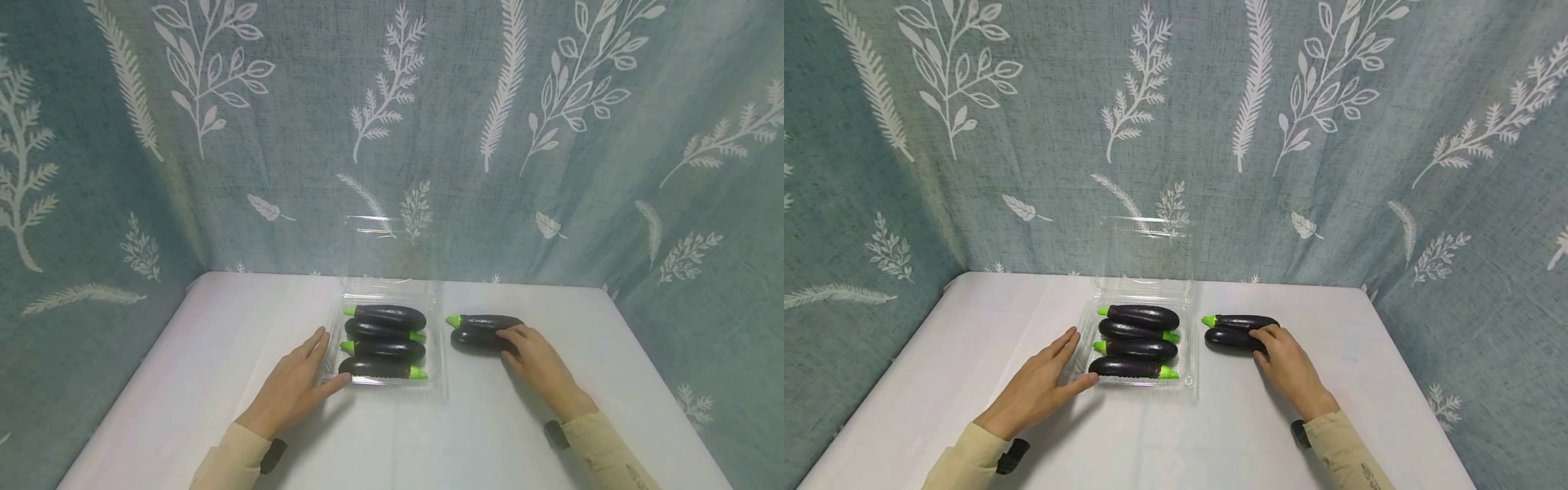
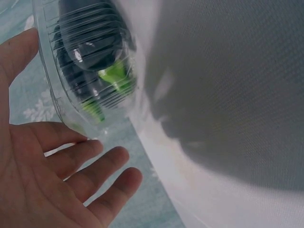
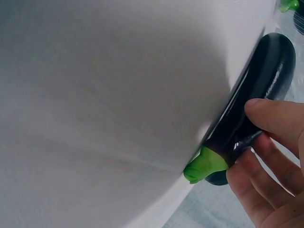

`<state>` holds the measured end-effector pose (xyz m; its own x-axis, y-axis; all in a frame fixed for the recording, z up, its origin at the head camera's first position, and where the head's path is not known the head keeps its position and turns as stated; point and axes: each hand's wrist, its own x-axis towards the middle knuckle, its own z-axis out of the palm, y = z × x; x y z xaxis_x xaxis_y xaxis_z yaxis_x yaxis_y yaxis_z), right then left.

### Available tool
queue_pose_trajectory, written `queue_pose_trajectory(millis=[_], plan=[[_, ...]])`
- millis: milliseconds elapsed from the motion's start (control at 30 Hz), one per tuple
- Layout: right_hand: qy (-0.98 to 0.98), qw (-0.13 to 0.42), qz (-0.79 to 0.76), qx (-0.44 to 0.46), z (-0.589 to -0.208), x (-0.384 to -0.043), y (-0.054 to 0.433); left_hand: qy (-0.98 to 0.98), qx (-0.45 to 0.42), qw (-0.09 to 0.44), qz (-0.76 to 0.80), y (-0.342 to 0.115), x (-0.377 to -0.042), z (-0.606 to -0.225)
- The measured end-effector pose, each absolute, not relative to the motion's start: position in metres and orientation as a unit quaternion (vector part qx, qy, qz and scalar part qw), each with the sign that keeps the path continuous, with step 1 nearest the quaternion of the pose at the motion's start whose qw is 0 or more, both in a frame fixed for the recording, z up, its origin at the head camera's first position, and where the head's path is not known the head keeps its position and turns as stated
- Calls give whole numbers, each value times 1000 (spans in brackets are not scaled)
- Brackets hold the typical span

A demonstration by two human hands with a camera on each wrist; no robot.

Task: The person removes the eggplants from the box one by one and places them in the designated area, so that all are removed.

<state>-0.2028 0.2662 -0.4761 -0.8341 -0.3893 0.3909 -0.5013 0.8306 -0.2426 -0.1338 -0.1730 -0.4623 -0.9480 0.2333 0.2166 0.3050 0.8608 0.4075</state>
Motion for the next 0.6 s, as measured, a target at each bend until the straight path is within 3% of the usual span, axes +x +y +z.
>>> queue_pose_trajectory(millis=[600], plan=[[-930, 192, 190, 249, -473, -203, 270, -962, -137, 75, -223, -173, -133, -460]])
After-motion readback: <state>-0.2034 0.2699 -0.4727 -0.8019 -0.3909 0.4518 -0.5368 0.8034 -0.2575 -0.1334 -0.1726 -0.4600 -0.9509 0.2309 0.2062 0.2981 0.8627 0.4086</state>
